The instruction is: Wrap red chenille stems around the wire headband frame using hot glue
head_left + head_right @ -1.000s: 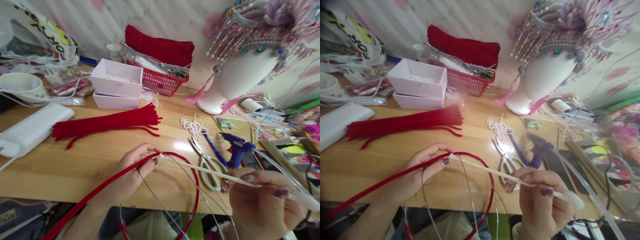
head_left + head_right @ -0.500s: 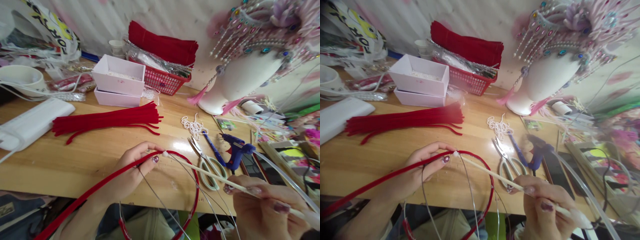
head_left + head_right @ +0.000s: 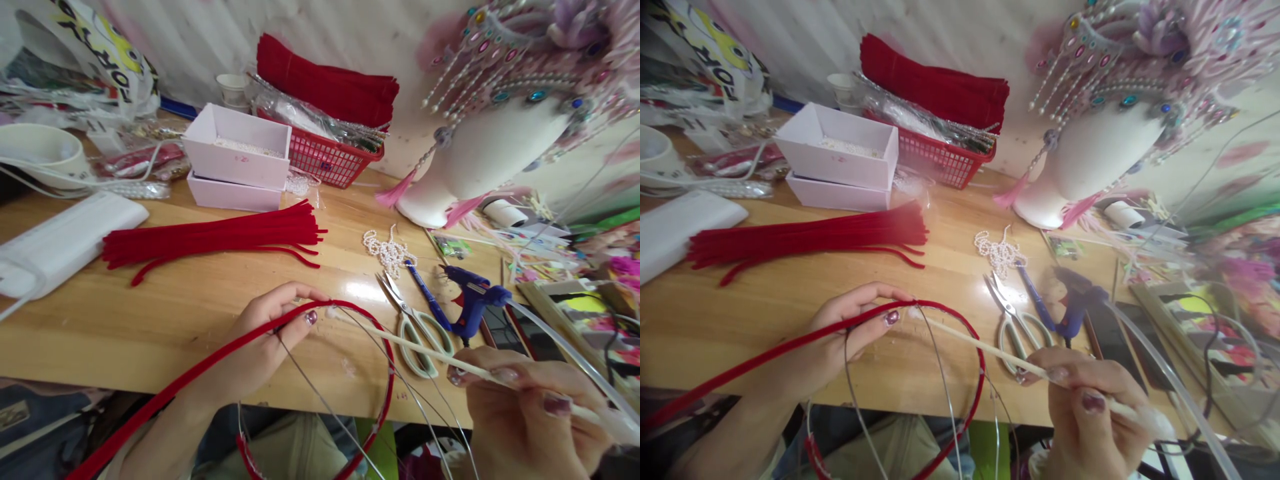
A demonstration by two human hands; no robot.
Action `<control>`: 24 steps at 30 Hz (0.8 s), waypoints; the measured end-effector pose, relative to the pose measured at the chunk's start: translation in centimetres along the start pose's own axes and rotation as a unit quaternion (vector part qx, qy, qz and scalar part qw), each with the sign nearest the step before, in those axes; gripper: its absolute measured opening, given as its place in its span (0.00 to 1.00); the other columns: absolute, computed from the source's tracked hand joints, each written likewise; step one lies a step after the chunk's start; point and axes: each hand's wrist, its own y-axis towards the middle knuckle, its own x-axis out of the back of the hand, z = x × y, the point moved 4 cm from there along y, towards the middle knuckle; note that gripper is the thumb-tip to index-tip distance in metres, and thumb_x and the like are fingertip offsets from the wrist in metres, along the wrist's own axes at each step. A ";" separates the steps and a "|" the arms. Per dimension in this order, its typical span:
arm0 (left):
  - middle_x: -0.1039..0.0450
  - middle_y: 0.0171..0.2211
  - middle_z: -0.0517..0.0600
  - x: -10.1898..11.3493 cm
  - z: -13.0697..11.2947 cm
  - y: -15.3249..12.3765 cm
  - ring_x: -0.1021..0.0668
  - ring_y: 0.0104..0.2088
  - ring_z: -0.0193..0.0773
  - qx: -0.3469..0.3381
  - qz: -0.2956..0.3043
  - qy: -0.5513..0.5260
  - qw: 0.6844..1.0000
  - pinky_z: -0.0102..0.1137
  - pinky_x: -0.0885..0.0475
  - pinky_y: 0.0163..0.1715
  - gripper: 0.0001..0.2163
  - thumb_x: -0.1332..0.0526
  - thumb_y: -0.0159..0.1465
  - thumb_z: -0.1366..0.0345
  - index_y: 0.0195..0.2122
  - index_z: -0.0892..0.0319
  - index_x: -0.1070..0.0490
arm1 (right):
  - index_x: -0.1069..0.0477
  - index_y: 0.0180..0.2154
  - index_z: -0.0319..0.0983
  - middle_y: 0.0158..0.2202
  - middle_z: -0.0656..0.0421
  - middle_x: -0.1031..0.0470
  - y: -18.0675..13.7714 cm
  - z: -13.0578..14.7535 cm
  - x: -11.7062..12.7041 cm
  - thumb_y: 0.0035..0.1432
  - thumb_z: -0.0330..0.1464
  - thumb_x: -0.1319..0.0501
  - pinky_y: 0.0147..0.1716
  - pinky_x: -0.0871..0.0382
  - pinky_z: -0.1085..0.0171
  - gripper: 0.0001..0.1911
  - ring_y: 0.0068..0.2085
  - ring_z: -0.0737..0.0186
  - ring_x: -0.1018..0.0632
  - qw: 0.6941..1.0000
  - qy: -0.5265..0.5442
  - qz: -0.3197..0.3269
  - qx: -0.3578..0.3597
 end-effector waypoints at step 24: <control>0.27 0.28 0.42 0.0 0.0 -0.1 0.32 0.27 0.33 0.014 0.035 0.015 0.999 0.26 0.39 0.26 0.09 0.38 0.64 0.65 0.45 0.52 0.28 | 0.19 0.31 0.44 0.19 0.62 0.24 -0.7 -1.7 -1.0 0.59 0.39 0.31 0.10 0.34 0.63 0.07 0.15 0.60 0.27 0.997 0.051 -0.025 -0.056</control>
